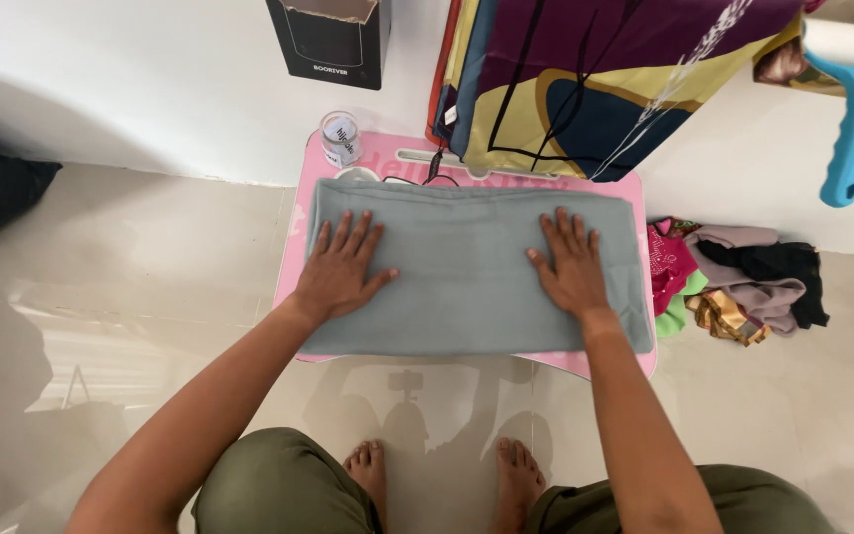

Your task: The person folds a gray piece of fabric on a pink Hello Kitty ironing board. They use a lint roller to clean the fabric multiple times during the folding process. Finally, they place the folded fabric into a clear plastic bag and seal it.

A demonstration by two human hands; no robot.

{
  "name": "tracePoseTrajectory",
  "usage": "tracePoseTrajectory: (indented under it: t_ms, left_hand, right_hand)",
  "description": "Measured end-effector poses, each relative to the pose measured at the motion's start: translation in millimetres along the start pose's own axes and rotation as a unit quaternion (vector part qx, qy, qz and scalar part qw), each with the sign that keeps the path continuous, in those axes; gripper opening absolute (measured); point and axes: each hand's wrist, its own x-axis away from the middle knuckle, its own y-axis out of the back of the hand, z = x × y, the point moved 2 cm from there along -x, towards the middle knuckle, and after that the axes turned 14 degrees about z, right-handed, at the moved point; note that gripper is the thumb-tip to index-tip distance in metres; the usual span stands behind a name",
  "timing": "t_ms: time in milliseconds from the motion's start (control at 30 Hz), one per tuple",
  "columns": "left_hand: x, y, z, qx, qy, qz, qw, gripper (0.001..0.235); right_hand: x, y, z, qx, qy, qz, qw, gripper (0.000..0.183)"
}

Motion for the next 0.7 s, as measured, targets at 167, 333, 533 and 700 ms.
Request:
tracePoseTrajectory:
  t_ms: [167,333,533,700]
  left_hand:
    - [0.4,1.0,27.7,0.051,0.091,0.004,0.995,0.087]
    - [-3.2,7.2,2.6,-0.005,0.061,-0.073,0.995,0.088]
    - [-13.1,-2.0,13.0,0.053,0.057,-0.015,0.997,0.086]
    - [10.4,-0.1,47.8,0.075,0.122,0.04,0.989,0.086]
  right_hand:
    - [-23.1,6.9,-52.5,0.024,-0.065,-0.012,0.998,0.078]
    - [-18.1,14.5,57.0,0.03,0.08,-0.084,0.993,0.07]
    - [-36.1,-4.1,103.2,0.01,0.166,0.001,0.986,0.067]
    - [-33.9,15.0,4.5,0.031,0.09,-0.066,0.993,0.063]
